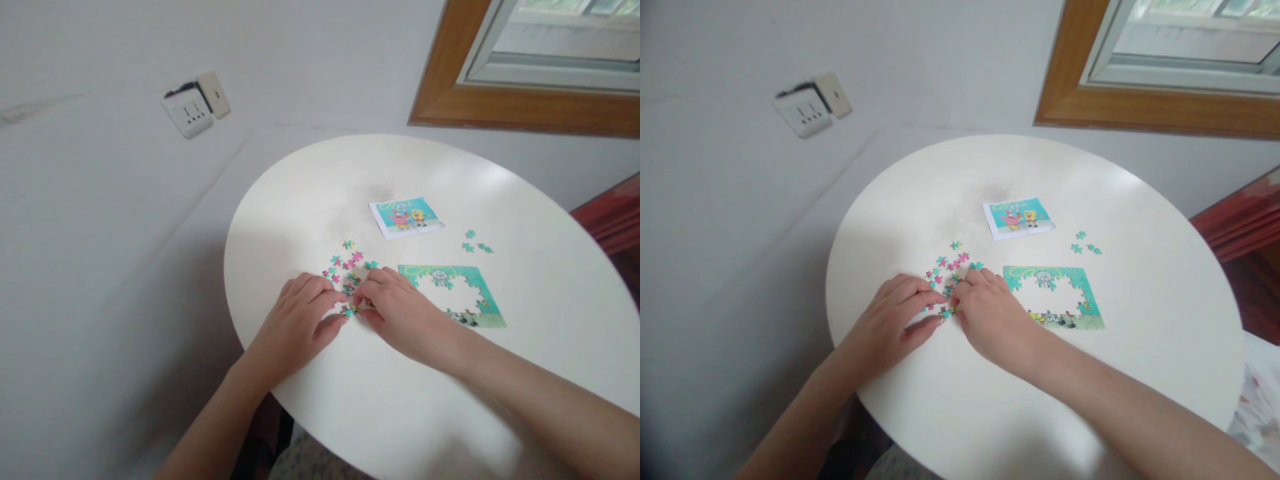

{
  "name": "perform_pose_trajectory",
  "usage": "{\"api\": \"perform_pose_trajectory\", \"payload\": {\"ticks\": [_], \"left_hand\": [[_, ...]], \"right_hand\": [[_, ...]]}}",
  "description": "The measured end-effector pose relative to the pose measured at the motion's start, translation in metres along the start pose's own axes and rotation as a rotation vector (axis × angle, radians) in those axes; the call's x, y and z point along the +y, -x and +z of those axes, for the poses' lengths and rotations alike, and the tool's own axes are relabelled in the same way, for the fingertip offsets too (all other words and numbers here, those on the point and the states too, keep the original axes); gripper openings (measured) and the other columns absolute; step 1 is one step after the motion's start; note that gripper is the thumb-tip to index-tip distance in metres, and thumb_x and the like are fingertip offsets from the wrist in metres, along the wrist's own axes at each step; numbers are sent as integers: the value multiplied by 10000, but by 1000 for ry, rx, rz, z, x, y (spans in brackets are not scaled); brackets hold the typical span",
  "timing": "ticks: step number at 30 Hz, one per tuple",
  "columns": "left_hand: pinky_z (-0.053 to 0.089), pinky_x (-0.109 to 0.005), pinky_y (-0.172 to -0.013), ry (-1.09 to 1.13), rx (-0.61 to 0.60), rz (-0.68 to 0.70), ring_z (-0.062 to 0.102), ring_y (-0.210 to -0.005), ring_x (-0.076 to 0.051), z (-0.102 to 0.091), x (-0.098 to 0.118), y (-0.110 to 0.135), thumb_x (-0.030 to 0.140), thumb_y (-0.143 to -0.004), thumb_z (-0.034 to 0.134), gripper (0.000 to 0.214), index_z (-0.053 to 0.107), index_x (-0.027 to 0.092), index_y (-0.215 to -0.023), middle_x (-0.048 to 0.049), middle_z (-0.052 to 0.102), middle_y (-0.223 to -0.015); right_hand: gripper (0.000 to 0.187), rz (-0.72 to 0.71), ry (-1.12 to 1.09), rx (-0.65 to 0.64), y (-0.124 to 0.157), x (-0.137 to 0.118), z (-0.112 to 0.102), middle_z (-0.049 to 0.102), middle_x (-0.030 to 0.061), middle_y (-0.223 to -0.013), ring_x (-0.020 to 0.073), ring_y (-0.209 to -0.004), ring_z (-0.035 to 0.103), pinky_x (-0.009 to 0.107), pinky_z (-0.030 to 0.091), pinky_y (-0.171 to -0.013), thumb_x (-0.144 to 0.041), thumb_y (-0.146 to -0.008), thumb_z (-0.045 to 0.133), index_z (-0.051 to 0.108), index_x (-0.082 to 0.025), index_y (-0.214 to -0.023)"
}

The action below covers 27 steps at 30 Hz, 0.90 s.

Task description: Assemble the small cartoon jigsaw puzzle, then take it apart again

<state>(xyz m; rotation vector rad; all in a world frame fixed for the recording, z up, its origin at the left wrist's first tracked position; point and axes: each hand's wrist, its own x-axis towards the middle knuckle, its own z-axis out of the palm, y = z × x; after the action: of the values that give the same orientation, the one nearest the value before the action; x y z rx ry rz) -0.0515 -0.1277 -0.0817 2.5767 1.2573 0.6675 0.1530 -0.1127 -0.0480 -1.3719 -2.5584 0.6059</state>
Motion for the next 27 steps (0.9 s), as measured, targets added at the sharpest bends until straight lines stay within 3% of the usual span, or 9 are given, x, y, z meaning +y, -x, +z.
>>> {"api": "perform_pose_trajectory", "payload": {"ticks": [8,14,17,21,24,27], "left_hand": [[400,-397,-889,0,-41,54,506,-972,-220,-2,1,-2,224,-923,543,79,615,190,-927,-47,612,-974],[442,-343,-885,100,-19,62,569,-902,-180,-7,9,-11,223,-924,516,87,600,203,-908,-18,654,-907],[488,-301,-827,164,-2,-26,618,-803,-159,-11,25,-30,284,-912,513,123,622,227,-914,7,686,-861],[506,-238,-679,268,-47,-134,644,-660,-134,-13,58,-71,310,-866,542,153,681,251,-892,39,722,-770],[503,-247,-656,284,-84,-145,659,-632,-144,-8,83,-103,296,-832,557,176,722,262,-882,35,741,-728],[488,-246,-617,304,-136,-161,666,-613,-146,6,100,-125,275,-814,578,175,737,257,-882,25,753,-735]], "right_hand": [[122,-81,-31,56,4,1,2,615,71,-978,227,-990,549,372,422,-879,-106,-859,574,660,-170,-917],[170,-174,-113,129,11,11,-12,645,53,-873,187,-904,568,340,426,-843,-151,-899,541,704,-185,-867],[167,-198,-231,193,23,23,-30,650,40,-861,151,-876,575,291,439,-834,-108,-869,562,710,-184,-887],[147,-78,-384,240,46,48,-61,613,22,-815,123,-811,570,245,457,-758,-116,-860,584,717,-178,-871],[167,-59,-445,229,66,79,-82,620,24,-833,120,-782,575,262,455,-743,-214,-907,562,725,-188,-882],[179,14,-422,309,79,116,-94,639,28,-821,133,-783,572,268,432,-707,-263,-903,572,732,-186,-881]]}}
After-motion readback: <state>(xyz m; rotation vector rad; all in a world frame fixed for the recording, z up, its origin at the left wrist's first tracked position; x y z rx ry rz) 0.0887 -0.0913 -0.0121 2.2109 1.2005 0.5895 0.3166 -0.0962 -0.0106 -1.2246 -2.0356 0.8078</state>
